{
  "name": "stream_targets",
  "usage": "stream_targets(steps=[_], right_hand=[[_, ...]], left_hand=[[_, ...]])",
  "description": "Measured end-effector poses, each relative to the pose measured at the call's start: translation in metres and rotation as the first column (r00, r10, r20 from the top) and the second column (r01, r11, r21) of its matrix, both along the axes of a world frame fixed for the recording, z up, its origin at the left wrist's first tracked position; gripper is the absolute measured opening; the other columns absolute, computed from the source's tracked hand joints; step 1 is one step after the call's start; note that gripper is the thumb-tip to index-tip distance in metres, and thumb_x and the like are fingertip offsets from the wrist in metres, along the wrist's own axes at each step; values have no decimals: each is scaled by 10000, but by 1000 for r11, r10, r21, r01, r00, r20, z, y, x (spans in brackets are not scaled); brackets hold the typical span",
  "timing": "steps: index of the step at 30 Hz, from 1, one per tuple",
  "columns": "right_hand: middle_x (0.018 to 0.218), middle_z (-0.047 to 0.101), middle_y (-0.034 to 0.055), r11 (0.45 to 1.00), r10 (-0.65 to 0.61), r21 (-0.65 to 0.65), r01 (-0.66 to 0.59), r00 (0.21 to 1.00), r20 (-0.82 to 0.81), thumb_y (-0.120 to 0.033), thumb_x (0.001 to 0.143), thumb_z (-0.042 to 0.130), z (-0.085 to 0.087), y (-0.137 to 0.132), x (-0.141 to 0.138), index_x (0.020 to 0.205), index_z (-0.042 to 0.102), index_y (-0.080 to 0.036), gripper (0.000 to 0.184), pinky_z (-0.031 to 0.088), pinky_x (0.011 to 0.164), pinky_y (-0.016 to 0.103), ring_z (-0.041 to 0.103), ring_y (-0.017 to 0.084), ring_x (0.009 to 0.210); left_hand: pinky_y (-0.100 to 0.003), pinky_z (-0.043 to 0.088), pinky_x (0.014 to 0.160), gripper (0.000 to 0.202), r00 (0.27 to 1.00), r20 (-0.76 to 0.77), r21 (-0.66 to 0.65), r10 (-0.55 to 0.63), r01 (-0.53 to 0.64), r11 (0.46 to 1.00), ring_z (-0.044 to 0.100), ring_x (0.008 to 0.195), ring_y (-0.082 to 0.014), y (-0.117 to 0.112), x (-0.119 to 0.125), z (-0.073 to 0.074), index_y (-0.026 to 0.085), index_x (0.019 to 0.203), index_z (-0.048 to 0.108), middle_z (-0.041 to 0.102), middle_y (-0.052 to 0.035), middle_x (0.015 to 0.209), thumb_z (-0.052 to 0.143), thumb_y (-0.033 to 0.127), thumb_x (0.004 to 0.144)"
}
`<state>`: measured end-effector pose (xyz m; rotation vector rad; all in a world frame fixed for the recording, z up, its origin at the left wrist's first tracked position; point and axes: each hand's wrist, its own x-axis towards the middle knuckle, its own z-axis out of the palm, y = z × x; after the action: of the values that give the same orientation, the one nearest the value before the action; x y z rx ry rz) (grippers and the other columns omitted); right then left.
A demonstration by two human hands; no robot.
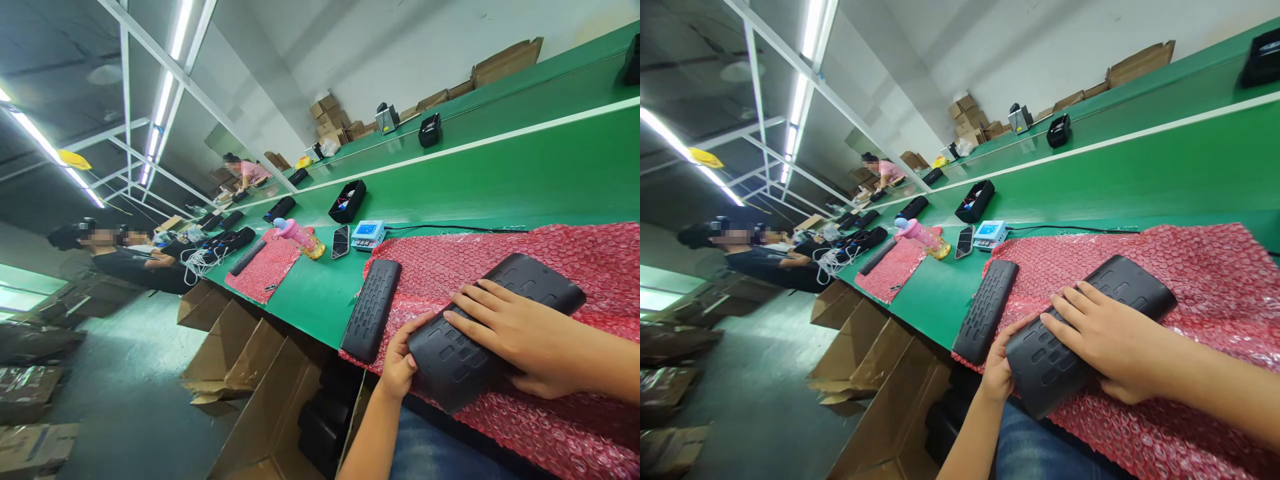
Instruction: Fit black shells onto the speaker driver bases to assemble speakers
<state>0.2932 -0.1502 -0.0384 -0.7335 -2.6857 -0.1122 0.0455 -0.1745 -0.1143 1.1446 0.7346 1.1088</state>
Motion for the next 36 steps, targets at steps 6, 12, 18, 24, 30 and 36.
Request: stream_targets(steps=[6, 12, 18, 24, 30, 36], right_hand=[[1273, 544, 218, 1000, 6, -1, -6, 1000, -2, -382, 555, 704, 2, 1, -1, 1310, 469, -78, 847, 333, 985, 501, 501, 369, 1134], [1283, 533, 222, 1000, 4, -9, -4, 1000, 12, -387, 563, 698, 2, 1, -2, 1316, 465, -77, 847, 322, 991, 509, 489, 375, 1148], [1283, 537, 209, 1000, -1, 17, 1, 1000, 4, -414, 564, 696, -2, 1, -1, 1320, 461, -89, 855, 311, 1000, 502, 489, 368, 1148], [1269, 547, 212, 999, 5, 45, -4, 1000, -14, -427, 551, 703, -2, 1, -1, 1309, 466, -82, 866, 306, 994, 493, 494, 370, 1136], [1275, 544, 206, 999, 0, 35, -1, 1000, 12, -434, 558, 697, -3, 1, -1, 1316, 459, -96, 863, 285, 1004, 503, 493, 372, 1134], [1288, 535, 204, 1000, -5, 25, 5, 1000, 23, -439, 566, 695, -3, 2, -2, 1323, 453, -99, 865, 271, 1015, 501, 482, 370, 1147]], left_hand=[[-486, 365, 1048, 691, 1000, 7, 12, -1, 1, 1000, 503, 1214, -343, 1, 0, 0, 207, 1239, 596, 555, -148, 1328, 709, 584, 671], [-484, 358, 1056, 664, 1000, 18, 8, -7, 7, 1000, 494, 1224, -341, 0, 0, 0, 221, 1241, 597, 547, -132, 1343, 711, 563, 683], [-467, 372, 1045, 655, 999, 31, 6, -25, 24, 1000, 500, 1219, -333, 1, 0, 0, 232, 1245, 594, 547, -123, 1346, 712, 555, 688], [-440, 384, 1035, 628, 999, 40, 13, -34, 34, 999, 514, 1205, -315, 1, 1, 1, 252, 1245, 592, 553, -106, 1342, 707, 543, 701], [-447, 370, 1046, 644, 998, 46, 16, -32, 32, 999, 504, 1216, -326, 2, 1, 1, 243, 1241, 598, 562, -118, 1330, 710, 556, 690], [-454, 373, 1046, 642, 999, 47, 3, -24, 24, 1000, 499, 1224, -330, 1, 1, 1, 243, 1244, 595, 549, -118, 1345, 708, 553, 693]])
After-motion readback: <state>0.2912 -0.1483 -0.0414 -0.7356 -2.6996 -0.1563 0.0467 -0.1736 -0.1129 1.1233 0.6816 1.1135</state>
